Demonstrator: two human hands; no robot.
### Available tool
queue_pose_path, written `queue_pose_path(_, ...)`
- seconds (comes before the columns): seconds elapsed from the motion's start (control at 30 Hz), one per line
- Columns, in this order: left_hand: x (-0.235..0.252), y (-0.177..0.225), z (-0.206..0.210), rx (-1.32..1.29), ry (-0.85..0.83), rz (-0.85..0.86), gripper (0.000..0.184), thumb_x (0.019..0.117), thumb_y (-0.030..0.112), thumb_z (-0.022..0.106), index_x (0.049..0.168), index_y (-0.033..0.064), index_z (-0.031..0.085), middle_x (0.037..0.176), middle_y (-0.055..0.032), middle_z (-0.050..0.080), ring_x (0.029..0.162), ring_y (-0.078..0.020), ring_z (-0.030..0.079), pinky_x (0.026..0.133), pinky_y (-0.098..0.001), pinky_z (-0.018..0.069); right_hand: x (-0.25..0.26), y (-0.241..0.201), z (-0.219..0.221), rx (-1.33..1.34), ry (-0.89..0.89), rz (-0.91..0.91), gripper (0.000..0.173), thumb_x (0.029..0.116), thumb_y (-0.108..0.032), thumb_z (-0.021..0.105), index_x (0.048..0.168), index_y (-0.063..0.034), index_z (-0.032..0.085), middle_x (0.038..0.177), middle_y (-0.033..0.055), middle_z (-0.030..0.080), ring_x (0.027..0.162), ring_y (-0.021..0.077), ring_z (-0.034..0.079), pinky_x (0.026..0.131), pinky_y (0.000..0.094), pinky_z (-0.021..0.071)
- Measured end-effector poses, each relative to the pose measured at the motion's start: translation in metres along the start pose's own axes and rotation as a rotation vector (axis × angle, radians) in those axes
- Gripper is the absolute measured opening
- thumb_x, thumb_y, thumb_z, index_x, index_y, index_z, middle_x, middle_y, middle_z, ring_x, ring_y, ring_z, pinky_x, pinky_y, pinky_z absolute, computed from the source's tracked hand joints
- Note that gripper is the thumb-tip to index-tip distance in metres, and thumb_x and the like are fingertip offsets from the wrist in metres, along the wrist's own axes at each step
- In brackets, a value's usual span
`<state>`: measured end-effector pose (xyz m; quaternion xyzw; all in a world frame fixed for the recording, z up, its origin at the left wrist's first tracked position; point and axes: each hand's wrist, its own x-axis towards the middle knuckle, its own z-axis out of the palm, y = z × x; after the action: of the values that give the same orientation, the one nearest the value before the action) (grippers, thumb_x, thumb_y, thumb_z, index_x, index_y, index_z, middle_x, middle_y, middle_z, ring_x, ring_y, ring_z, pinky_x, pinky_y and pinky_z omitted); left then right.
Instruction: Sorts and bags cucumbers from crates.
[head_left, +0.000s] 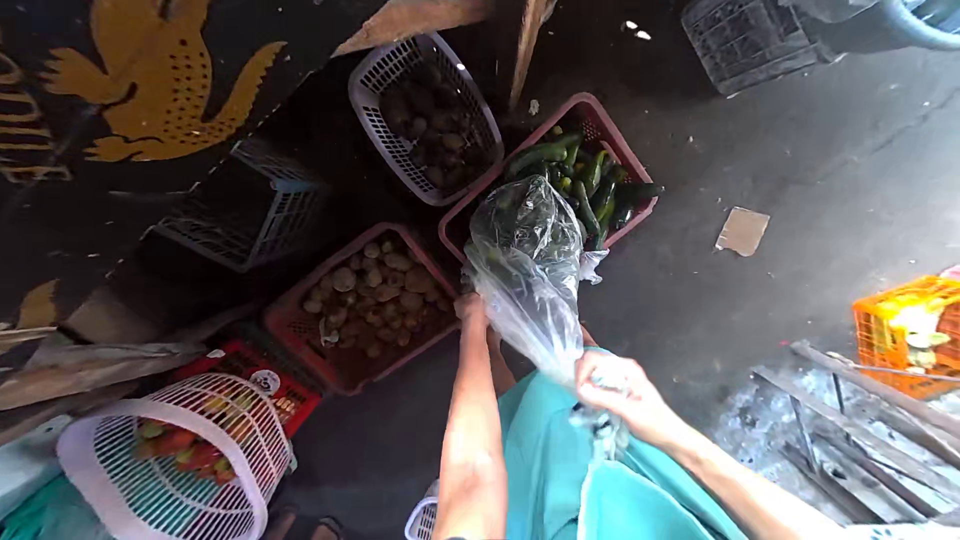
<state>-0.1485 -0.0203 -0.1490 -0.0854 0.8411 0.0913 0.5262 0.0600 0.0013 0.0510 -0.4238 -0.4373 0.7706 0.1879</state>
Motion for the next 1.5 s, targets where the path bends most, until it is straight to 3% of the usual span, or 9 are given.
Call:
queue_pose_path(0.37,-0.11,0.009,-0.042,0.295,0.657,1.048,0.042,0.097,0.032,0.066,0.069,0.0021,0.073,0.069,-0.0139,0.07,0.079,-0.0348,0.067,0.091,-0.0579,0.0409,-0.001,-0.083,-0.055,-0.147,0.48,-0.307,0.013,0.0944,-0.019,0.065,0.095,-0.0303,0.071,0.085,-0.0186,0.067,0.077,-0.0046,0.063,0.07,0.0149,0.0551)
queue_pose_path(0.53,-0.114,0.034,-0.043,0.052,0.287,0.802,0.038,0.0882,0.031,0.08,0.083,-0.0063,0.071,0.118,-0.0283,0.059,0.11,-0.0402,0.058,0.094,-0.0529,0.0499,0.018,-0.093,-0.068,-0.136,0.586,-0.463,0.022,0.0951,-0.007,0.055,0.095,-0.0238,0.069,0.084,-0.0142,0.069,0.076,-0.0006,0.066,0.072,0.0203,0.0579)
queue_pose_path(0.67,-0.124,0.062,-0.045,-0.125,0.41,1.062,0.041,0.0914,0.028,0.075,0.066,0.0011,0.058,0.095,-0.0104,0.06,0.087,-0.0161,0.059,0.075,-0.0274,0.0518,0.027,-0.092,-0.08,-0.31,0.638,-0.54,0.023,0.0978,-0.006,0.053,0.097,-0.0234,0.068,0.087,-0.0175,0.067,0.08,-0.0031,0.064,0.075,0.0184,0.0559)
queue_pose_path(0.77,-0.104,0.026,-0.04,0.271,0.195,1.014,0.042,0.1041,0.033,0.06,0.092,-0.0069,0.068,0.129,-0.023,0.06,0.119,-0.0383,0.06,0.1,-0.0533,0.0517,0.023,-0.059,-0.091,-0.562,0.751,-0.401,0.004,0.094,-0.007,0.055,0.094,-0.0053,0.059,0.081,-0.0064,0.06,0.075,0.0002,0.06,0.07,0.0225,0.0542)
queue_pose_path(0.87,-0.096,0.04,-0.03,0.2,0.276,1.096,0.034,0.0999,0.025,0.065,0.091,-0.0058,0.073,0.119,-0.0211,0.067,0.112,-0.037,0.064,0.096,-0.052,0.0532,0.045,-0.052,-0.098,-0.72,0.803,-0.36,0.018,0.0975,-0.006,0.054,0.091,0.0091,0.061,0.081,-0.0007,0.059,0.075,-0.0039,0.057,0.075,0.0176,0.0516)
queue_pose_path(1.1,-0.11,0.031,-0.051,-0.579,0.04,0.598,0.034,0.1048,0.036,0.057,0.095,0.0048,0.065,0.085,-0.0045,0.071,0.073,-0.0123,0.067,0.071,-0.0347,0.0583,0.034,-0.054,-0.074,-0.323,0.753,-0.508,0.018,0.0966,-0.003,0.047,0.1,-0.0157,0.06,0.085,-0.0145,0.065,0.079,-0.0012,0.063,0.075,0.0226,0.0564)
queue_pose_path(1.27,-0.126,-0.011,-0.054,-0.689,-0.49,0.227,0.06,0.1061,0.052,0.041,0.15,0.0107,0.037,0.126,-0.0138,0.064,0.108,-0.0234,0.065,0.089,-0.0451,0.0577,0.022,-0.048,0.03,-0.129,0.082,-0.358,0.005,0.0974,-0.02,0.067,0.1,-0.0193,0.072,0.096,-0.0106,0.072,0.093,-0.0013,0.067,0.086,0.0206,0.0572)
queue_pose_path(1.37,-0.096,-0.048,-0.047,-0.405,-0.578,0.4,0.041,0.1099,0.019,0.041,0.14,-0.0077,0.047,0.118,-0.0129,0.067,0.103,-0.01,0.064,0.093,-0.0289,0.0538,0.031,0.002,0.075,-0.323,-0.19,-0.288,0.016,0.0937,-0.009,0.066,0.101,0.0045,0.072,0.099,0.0154,0.071,0.096,0.0163,0.068,0.088,0.0284,0.0541)
queue_pose_path(1.5,-0.127,-0.04,-0.084,-0.722,-0.493,0.285,0.039,0.0887,-0.011,0.043,0.126,-0.0021,0.05,0.098,-0.0069,0.07,0.085,-0.0113,0.07,0.076,-0.0304,0.0609,0.027,0.049,0.057,-0.366,0.268,-0.104,0.03,0.0936,-0.018,0.068,0.113,0.0057,0.068,0.111,0.0154,0.071,0.106,0.0167,0.068,0.096,0.0333,0.0542)
